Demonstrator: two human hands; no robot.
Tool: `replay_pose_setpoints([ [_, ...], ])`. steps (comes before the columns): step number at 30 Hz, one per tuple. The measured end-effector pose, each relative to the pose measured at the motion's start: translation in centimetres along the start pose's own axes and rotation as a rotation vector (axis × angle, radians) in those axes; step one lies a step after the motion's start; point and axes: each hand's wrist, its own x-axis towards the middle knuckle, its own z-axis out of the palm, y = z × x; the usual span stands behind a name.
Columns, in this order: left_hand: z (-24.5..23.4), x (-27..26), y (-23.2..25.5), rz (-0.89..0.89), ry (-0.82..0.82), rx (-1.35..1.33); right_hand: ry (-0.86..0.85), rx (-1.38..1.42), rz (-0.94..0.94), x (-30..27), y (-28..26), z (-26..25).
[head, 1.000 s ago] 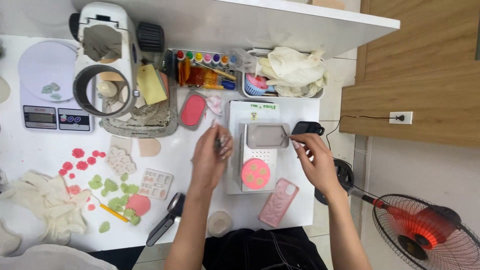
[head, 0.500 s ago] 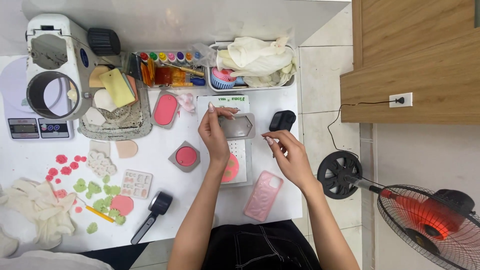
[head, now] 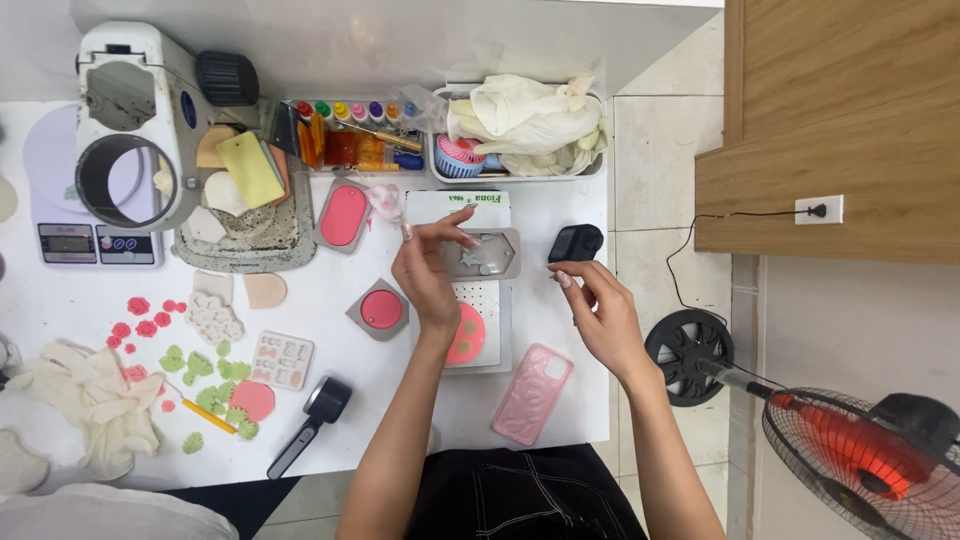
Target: The person picks up small colored wax flower pieces from the worktable and places them on a digital scale, then transfers the wax pieces into the melting pot of a wax melter machine. They repeatedly weigh and add wax pieces, and at one point carry a container of wax pieces to a wooden table and sort small tins before returning to the melter.
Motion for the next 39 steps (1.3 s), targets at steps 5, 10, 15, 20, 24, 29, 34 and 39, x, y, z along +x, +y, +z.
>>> replay_pose_setpoints([
  [5, -8.3, 1.5, 3.6, 0.299, 0.346, 0.247, -0.002, 0.002, 0.028, 0.3, 0.5, 0.6],
  [10, -25.2, 5.9, 7.8, 0.402, 0.656, 0.858, 0.025, -0.087, 0.103, 0.2, 1.3, 1.4],
  [15, -39.2, 11.2, 7.6, 0.136, 0.612, 1.561, 0.06, -0.281, 0.211, -0.7, 2.1, 2.2],
  [20, -40.5, 14.9, 9.4, 0.135, 0.471, 1.609, 0.039, -0.41, 0.358, -0.4, 2.9, 3.4],
  [24, -41.0, 17.2, 9.4, 0.156, 0.409, 1.504, 0.035, -0.505, 0.334, -0.1, 3.1, 4.4],
  [29, -42.4, 17.7, 6.7, 0.126, 0.563, 1.397, 0.013, -0.547, 0.328, 0.3, 2.7, 5.7],
  [34, -43.2, 17.1, 4.9, 0.099, 0.74, 1.308, -0.022, -0.565, 0.37, 0.4, 2.5, 6.3],
  [39, -43.4, 16.9, 4.2, 0.161, 0.768, 1.281, -0.006, -0.584, 0.353, 0.5, 1.8, 6.2],
])
